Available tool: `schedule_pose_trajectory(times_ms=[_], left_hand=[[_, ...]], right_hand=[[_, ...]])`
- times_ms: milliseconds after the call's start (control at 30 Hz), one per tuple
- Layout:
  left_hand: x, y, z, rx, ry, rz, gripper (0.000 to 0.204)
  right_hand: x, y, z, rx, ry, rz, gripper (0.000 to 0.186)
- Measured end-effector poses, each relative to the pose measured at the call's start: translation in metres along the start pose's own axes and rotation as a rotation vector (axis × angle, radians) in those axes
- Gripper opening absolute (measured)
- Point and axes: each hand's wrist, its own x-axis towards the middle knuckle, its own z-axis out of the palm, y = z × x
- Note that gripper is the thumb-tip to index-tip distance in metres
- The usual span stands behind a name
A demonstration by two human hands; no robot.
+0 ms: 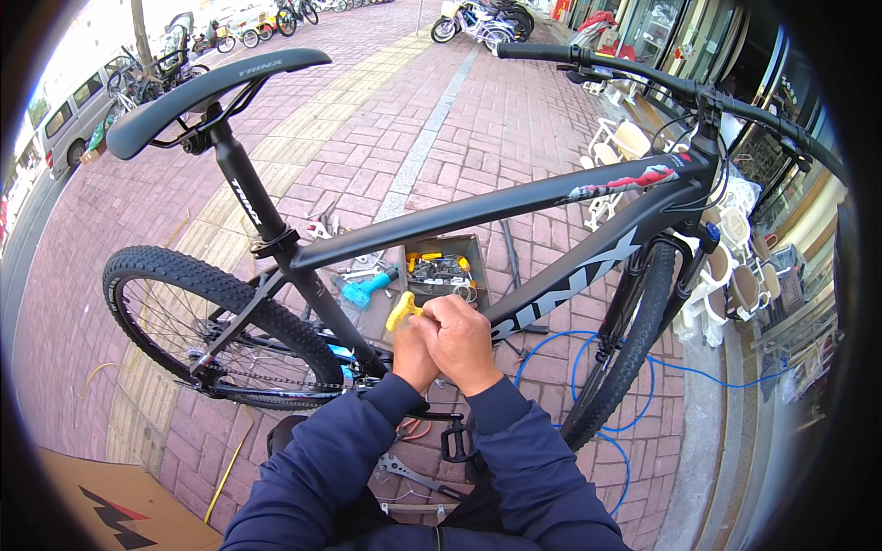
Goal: The person uses a yellow-handled tool to work on the bicycle's crankset area, then retrieves a small blue package and a white cable from a cardboard box. They attach the cable to the seat post and secure it with a zip tie.
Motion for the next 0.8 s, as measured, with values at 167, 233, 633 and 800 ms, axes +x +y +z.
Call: schedule_pose_trajectory(times_ms=[167,233,633,800], left_hand=[[-0.005,-0.008,0.008,-0.098,0.043,0.005,0.019],[-0.007,-0.010,0.011,-0.104,0.044,0.003,0.023],[-0.001,-0.002,0.008,-0.234,0.018,-0.054,0.019],[0.000,-0.008,0.012,-0.151,0.046,0.013,0.019]], right_hand=[[-0.001,0.003,0.003,-0.024,-0.021,-0.074,0.013],[-0.001,0.003,0.004,-0.039,-0.030,-0.084,0.012],[-0.003,0.000,0.000,0.003,-0.057,0.019,0.013],[-0.004,0.003,0.000,-0.050,-0.072,-0.031,0.013]])
